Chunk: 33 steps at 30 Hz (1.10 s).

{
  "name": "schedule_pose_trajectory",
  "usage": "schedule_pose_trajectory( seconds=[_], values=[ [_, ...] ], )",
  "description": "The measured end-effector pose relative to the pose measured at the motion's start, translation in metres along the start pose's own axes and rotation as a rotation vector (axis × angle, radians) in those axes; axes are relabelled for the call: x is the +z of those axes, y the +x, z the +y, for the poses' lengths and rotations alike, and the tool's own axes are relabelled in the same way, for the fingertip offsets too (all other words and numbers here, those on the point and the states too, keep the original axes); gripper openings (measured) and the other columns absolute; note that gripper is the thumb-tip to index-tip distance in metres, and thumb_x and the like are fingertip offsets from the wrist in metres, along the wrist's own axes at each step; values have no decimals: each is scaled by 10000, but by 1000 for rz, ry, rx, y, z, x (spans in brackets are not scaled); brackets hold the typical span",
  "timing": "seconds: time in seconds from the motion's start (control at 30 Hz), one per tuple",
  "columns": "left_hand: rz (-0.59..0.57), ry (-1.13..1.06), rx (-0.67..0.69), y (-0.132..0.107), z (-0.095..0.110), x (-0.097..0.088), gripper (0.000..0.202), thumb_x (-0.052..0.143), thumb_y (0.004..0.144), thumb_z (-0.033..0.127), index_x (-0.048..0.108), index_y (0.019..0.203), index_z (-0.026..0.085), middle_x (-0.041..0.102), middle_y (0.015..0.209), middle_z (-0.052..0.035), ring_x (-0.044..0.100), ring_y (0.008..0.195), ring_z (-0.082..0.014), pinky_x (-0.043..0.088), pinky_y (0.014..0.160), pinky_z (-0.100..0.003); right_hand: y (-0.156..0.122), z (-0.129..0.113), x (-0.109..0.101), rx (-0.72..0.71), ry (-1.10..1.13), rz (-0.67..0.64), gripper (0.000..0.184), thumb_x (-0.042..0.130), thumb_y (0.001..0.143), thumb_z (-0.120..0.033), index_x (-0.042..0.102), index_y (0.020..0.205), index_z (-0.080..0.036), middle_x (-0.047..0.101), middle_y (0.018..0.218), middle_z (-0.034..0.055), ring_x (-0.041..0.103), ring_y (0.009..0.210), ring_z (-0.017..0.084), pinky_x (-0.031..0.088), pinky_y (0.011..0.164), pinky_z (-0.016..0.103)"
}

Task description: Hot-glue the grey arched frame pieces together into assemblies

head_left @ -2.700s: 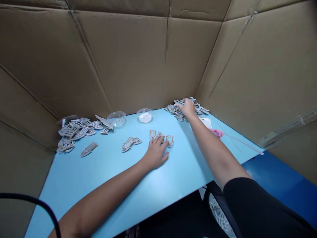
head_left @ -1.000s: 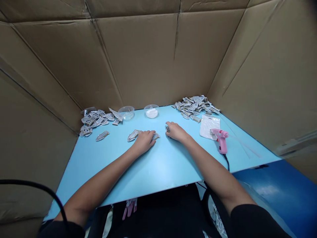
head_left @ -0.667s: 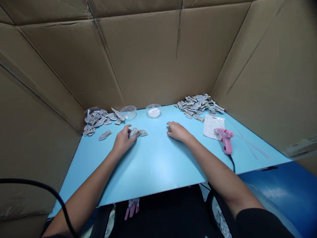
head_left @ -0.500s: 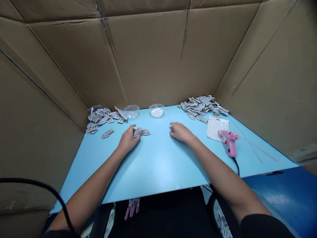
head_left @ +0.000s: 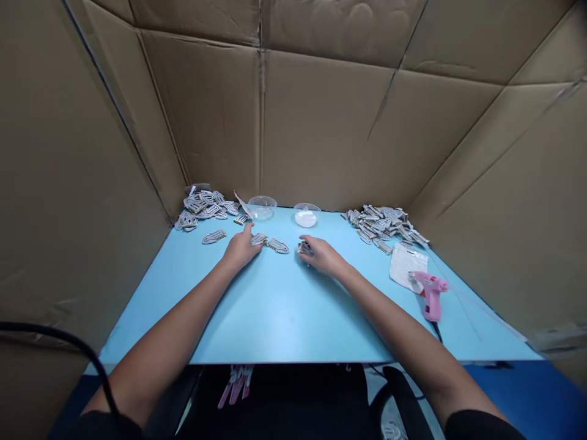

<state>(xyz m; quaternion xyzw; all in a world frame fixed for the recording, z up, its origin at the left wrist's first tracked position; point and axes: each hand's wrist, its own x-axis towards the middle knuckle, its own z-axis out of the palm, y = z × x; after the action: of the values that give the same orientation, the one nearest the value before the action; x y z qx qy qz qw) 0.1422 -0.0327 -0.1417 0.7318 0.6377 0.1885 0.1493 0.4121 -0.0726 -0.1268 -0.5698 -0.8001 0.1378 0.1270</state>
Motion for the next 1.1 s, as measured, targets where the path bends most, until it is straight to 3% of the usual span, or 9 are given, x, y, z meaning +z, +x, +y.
schedule_pose_trajectory(
  seconds=[0.3, 0.47, 0.6, 0.7, 0.77, 0.9, 0.97, 1.03, 1.1],
  values=[
    [-44, 3, 70, 3, -13, 4, 444, 670, 1000, 405, 591, 1369, 171, 639, 1353, -110, 657, 1203, -247, 581, 1041, -485, 79, -46, 29, -97, 5, -50, 578, 728, 914, -275, 530, 1440, -144, 725, 1264, 150, 678, 1162, 247, 484, 931, 287],
    [-47, -69, 114, 8, -21, 6, 436, 665, 1003, 406, 595, 1362, 168, 643, 1341, -108, 665, 1178, -239, 594, 1017, -471, 80, -43, 39, -66, -29, -74, 618, 752, 867, -239, 523, 1433, -146, 716, 1283, 176, 677, 1167, 276, 482, 925, 298],
    [-68, -167, 174, 11, -26, 9, 436, 666, 1003, 401, 592, 1365, 169, 644, 1342, -108, 664, 1182, -240, 589, 1027, -477, 77, -35, 27, -77, -17, -76, 606, 699, 869, -178, 506, 1441, -122, 736, 1221, 168, 698, 1078, 259, 489, 901, 300],
    [-104, -259, 238, 11, -26, 15, 448, 662, 1005, 392, 579, 1386, 172, 649, 1340, -109, 666, 1187, -244, 579, 1044, -493, 77, -34, 15, -141, 23, -35, 581, 639, 914, -190, 478, 1466, -106, 683, 1332, 187, 659, 1185, 255, 478, 992, 323],
    [-130, -323, 284, 11, -25, 21, 592, 720, 958, 352, 500, 1484, 191, 652, 1357, -112, 668, 1206, -251, 565, 1070, -488, 77, -37, 13, -210, 55, -28, 572, 624, 925, -197, 480, 1473, -121, 646, 1399, 177, 626, 1250, 246, 460, 1049, 328],
    [-153, -420, 322, 16, -28, 32, 1190, 892, 711, 257, 182, 1665, 243, 565, 1514, -142, 650, 1283, -276, 536, 1119, -415, 79, -44, 21, -326, 88, -94, 562, 679, 876, -182, 554, 1423, -151, 675, 1342, 149, 649, 1175, 252, 490, 1006, 348],
    [-162, -440, 317, 21, -34, 34, 1267, 942, 629, 286, 209, 1661, 219, 546, 1526, -164, 613, 1335, -323, 513, 1147, -448, 80, -45, 27, -352, 82, -128, 553, 736, 844, -221, 594, 1375, -150, 697, 1275, 144, 655, 1120, 267, 506, 962, 363],
    [-185, -453, 320, 26, -41, 32, 1107, 943, 669, 342, 361, 1598, 192, 580, 1474, -164, 581, 1363, -348, 487, 1170, -513, 81, -45, 31, -361, 64, -150, 588, 791, 806, -258, 607, 1354, -153, 699, 1247, 138, 643, 1116, 282, 506, 946, 370],
    [-225, -476, 335, 32, -48, 29, 739, 829, 854, 393, 508, 1486, 183, 606, 1431, -139, 597, 1331, -313, 505, 1145, -544, 81, -45, 32, -357, 40, -164, 627, 796, 787, -223, 589, 1377, -170, 694, 1267, 129, 637, 1131, 278, 495, 949, 358]
  ],
)
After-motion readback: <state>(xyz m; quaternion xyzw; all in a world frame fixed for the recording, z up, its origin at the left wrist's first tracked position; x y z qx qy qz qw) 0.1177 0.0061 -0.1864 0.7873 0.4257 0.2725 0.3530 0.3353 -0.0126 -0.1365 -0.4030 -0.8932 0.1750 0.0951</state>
